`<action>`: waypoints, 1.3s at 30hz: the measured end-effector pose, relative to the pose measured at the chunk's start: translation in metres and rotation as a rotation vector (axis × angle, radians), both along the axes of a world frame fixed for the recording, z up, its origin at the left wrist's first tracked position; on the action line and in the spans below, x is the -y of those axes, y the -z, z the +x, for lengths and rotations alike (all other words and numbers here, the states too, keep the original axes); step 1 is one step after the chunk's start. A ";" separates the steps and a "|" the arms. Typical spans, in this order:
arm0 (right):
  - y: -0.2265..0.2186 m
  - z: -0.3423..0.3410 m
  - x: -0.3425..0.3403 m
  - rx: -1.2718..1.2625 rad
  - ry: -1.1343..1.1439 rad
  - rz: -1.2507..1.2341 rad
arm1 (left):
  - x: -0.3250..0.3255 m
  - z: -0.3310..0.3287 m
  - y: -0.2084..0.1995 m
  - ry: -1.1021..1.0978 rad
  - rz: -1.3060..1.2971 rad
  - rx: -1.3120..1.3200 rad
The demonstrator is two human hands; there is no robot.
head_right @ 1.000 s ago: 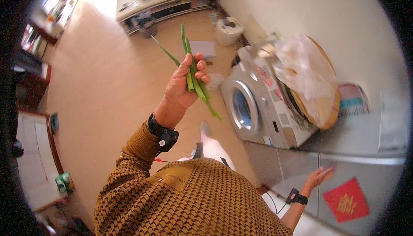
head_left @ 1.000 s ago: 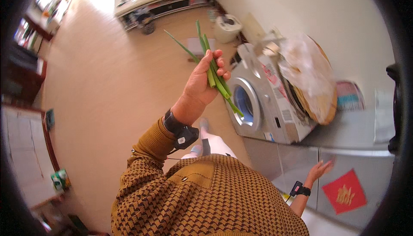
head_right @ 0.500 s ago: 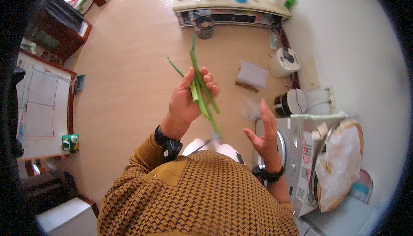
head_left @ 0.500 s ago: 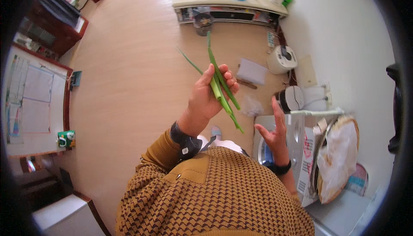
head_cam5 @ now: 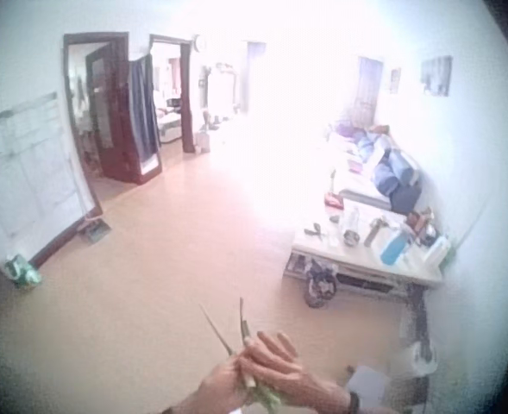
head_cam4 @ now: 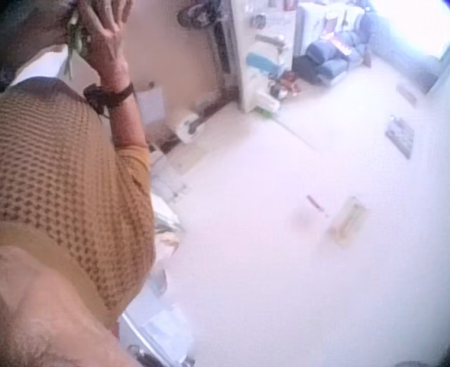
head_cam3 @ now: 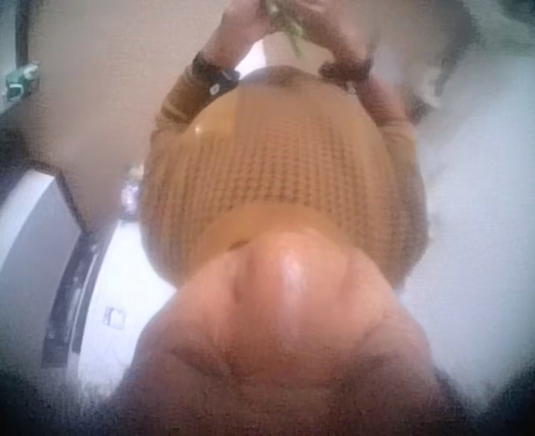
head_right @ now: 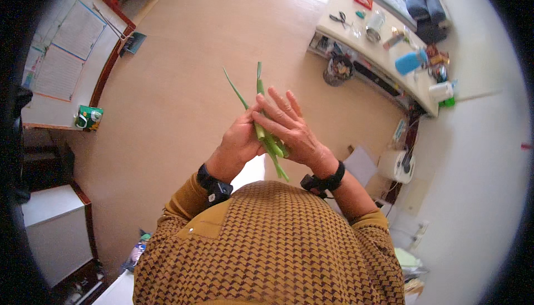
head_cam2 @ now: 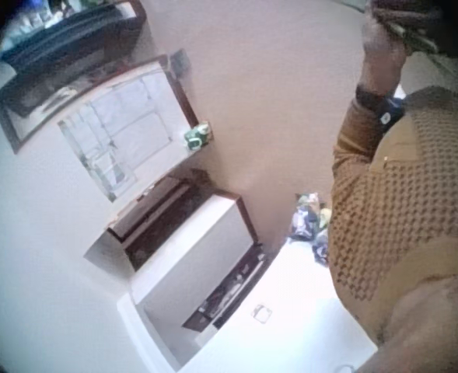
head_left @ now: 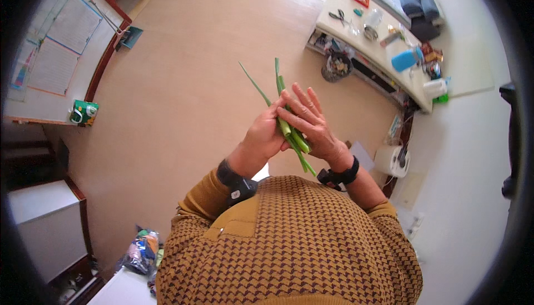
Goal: The person slices raw meat on a cutting board using a knife, then places the sliced meat into a plastic bag and stores it in the refrigerator. They retrieve green onions from the refrigerator, return to the kitchen, and chop the green onions on the cutting board.
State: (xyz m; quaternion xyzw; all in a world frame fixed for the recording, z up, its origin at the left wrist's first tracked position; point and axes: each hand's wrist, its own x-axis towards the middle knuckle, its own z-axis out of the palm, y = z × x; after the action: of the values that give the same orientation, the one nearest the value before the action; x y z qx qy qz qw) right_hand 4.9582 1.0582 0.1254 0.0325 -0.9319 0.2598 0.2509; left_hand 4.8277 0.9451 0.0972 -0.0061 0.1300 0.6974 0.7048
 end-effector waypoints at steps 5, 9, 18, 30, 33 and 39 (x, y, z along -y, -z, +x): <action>-0.013 -0.138 -0.063 -0.060 -0.105 -0.157 | -0.050 -0.114 -0.002 -0.094 0.073 -0.002; -0.012 -0.253 -0.105 -0.111 -0.162 -0.422 | -0.100 -0.203 -0.005 -0.210 0.032 0.043; 0.005 -0.523 -0.233 -0.064 -0.188 -1.662 | -0.189 -0.459 -0.029 -0.162 -0.176 -0.616; -0.002 -0.967 -0.315 0.446 -0.443 -1.657 | -0.171 -0.835 -0.129 -0.728 -0.636 -1.300; 0.004 -1.065 -0.322 0.520 -0.406 -1.585 | -0.226 -0.949 -0.074 -0.697 -0.819 -1.519; 0.005 -1.229 -0.349 0.557 -0.309 -1.333 | -0.317 -1.113 -0.010 -0.811 -0.590 -1.402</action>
State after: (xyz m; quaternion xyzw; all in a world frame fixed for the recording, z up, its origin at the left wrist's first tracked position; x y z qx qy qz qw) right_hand 3.7293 1.4076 0.1206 -0.0629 -0.5904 0.8018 -0.0678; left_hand 3.7142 1.2616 0.1072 0.1971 0.6986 0.6759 0.1280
